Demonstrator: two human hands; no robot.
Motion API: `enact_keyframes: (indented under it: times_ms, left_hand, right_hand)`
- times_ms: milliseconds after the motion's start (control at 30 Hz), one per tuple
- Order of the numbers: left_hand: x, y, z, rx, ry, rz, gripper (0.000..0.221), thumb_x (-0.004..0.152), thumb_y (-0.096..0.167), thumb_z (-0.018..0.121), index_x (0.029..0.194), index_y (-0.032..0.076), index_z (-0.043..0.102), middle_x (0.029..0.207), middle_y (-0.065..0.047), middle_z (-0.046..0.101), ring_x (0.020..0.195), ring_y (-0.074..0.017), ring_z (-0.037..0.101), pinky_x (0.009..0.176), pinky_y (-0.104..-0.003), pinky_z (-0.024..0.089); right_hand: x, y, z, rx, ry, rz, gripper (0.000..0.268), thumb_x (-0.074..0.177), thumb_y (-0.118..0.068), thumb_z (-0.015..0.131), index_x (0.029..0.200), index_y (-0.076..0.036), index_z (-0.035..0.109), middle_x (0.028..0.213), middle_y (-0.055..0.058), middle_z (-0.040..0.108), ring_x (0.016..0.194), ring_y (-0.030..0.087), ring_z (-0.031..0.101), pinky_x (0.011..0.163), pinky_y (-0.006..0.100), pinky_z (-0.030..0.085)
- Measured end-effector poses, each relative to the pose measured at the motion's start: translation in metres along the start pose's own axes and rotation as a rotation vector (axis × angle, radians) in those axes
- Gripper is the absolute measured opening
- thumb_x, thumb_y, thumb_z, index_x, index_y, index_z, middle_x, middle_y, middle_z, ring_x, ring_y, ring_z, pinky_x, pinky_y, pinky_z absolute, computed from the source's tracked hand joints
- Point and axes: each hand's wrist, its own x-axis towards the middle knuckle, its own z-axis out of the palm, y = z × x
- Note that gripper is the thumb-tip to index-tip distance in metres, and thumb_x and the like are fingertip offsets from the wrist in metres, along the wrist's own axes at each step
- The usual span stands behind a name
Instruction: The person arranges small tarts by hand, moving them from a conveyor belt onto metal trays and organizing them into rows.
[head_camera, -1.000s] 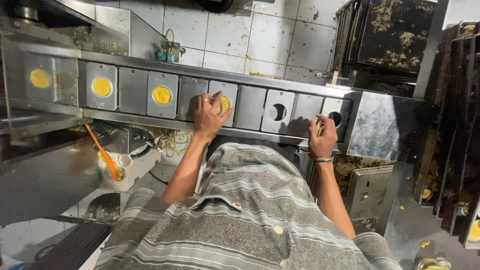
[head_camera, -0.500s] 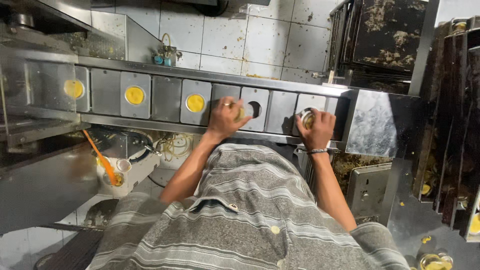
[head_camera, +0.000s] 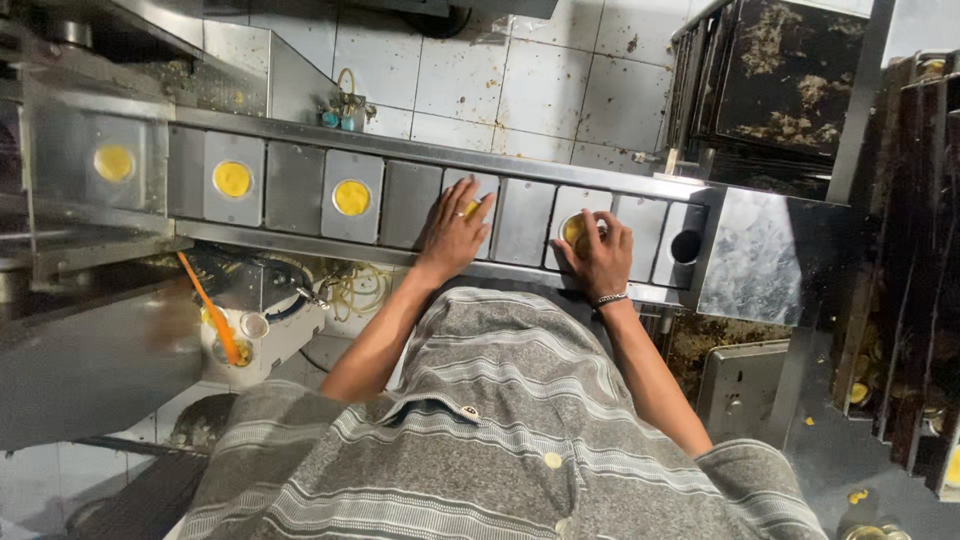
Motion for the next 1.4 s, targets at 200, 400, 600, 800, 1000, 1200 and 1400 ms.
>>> enact_keyframes:
  times_ms: [200, 400, 600, 800, 1000, 1200, 1400]
  left_hand:
    - [-0.017, -0.011, 0.001, -0.22, 0.164, -0.247, 0.049, 0.094, 0.019, 0.074, 0.136, 0.0, 0.058, 0.134, -0.022, 0.05, 0.132, -0.0435, 0.05, 0.111, -0.055, 0.039]
    - [-0.034, -0.025, -0.011, -0.401, 0.337, -0.65, 0.055, 0.077, 0.012, 0.087, 0.128, 0.009, 0.066, 0.127, -0.011, 0.056, 0.121, -0.0356, 0.061, 0.105, -0.047, 0.046]
    - [-0.042, -0.038, -0.029, -0.566, 0.552, -0.84, 0.057, 0.087, 0.013, 0.087, 0.137, 0.007, 0.06, 0.129, -0.015, 0.055, 0.126, -0.033, 0.058, 0.109, -0.045, 0.041]
    - [-0.03, -0.037, -0.029, -0.721, 0.529, -0.831, 0.057, 0.089, 0.016, 0.09, 0.135, 0.004, 0.059, 0.129, -0.015, 0.055, 0.131, -0.0306, 0.055, 0.115, -0.038, 0.039]
    - [-0.027, -0.028, -0.026, -0.742, 0.473, -0.776, 0.058, 0.083, 0.01, 0.091, 0.131, 0.0, 0.059, 0.128, -0.019, 0.06, 0.128, -0.0276, 0.057, 0.113, -0.037, 0.041]
    - [-0.045, -0.025, -0.028, -0.682, 0.419, -0.809, 0.058, 0.086, 0.018, 0.09, 0.133, 0.003, 0.06, 0.126, -0.017, 0.06, 0.128, -0.0318, 0.058, 0.111, -0.04, 0.043]
    - [-0.034, -0.025, -0.035, -0.414, 0.308, -0.592, 0.061, 0.08, 0.03, 0.094, 0.13, 0.009, 0.067, 0.12, -0.011, 0.064, 0.12, -0.0314, 0.062, 0.106, -0.044, 0.045]
  right_hand:
    - [0.003, -0.013, 0.006, 0.171, -0.02, -0.008, 0.063, 0.079, -0.042, 0.087, 0.126, -0.006, 0.068, 0.118, 0.011, 0.059, 0.097, 0.03, 0.057, 0.085, 0.04, 0.046]
    - [-0.01, -0.003, 0.002, 0.272, 0.007, 0.094, 0.06, 0.083, -0.039, 0.087, 0.128, -0.005, 0.065, 0.113, 0.01, 0.061, 0.099, 0.03, 0.059, 0.091, 0.039, 0.046]
    - [-0.022, 0.043, -0.02, 0.143, 0.087, 0.205, 0.06, 0.081, -0.035, 0.091, 0.125, -0.003, 0.066, 0.117, 0.015, 0.062, 0.1, 0.033, 0.06, 0.091, 0.044, 0.046]
    - [-0.007, 0.033, -0.006, 0.158, 0.078, 0.141, 0.069, 0.081, -0.042, 0.091, 0.127, 0.002, 0.065, 0.129, 0.021, 0.063, 0.111, 0.038, 0.06, 0.098, 0.047, 0.045]
    - [0.002, 0.007, 0.008, 0.188, 0.123, 0.045, 0.07, 0.079, -0.042, 0.09, 0.13, 0.001, 0.066, 0.135, 0.018, 0.064, 0.119, 0.036, 0.061, 0.105, 0.045, 0.047]
    - [-0.014, 0.013, -0.005, 0.224, 0.145, 0.151, 0.058, 0.087, -0.037, 0.085, 0.128, 0.001, 0.067, 0.132, 0.016, 0.066, 0.117, 0.034, 0.062, 0.104, 0.045, 0.049]
    - [-0.02, 0.033, -0.011, 0.116, 0.1, 0.116, 0.054, 0.085, -0.043, 0.085, 0.123, -0.007, 0.071, 0.122, 0.007, 0.069, 0.107, 0.027, 0.063, 0.095, 0.04, 0.049]
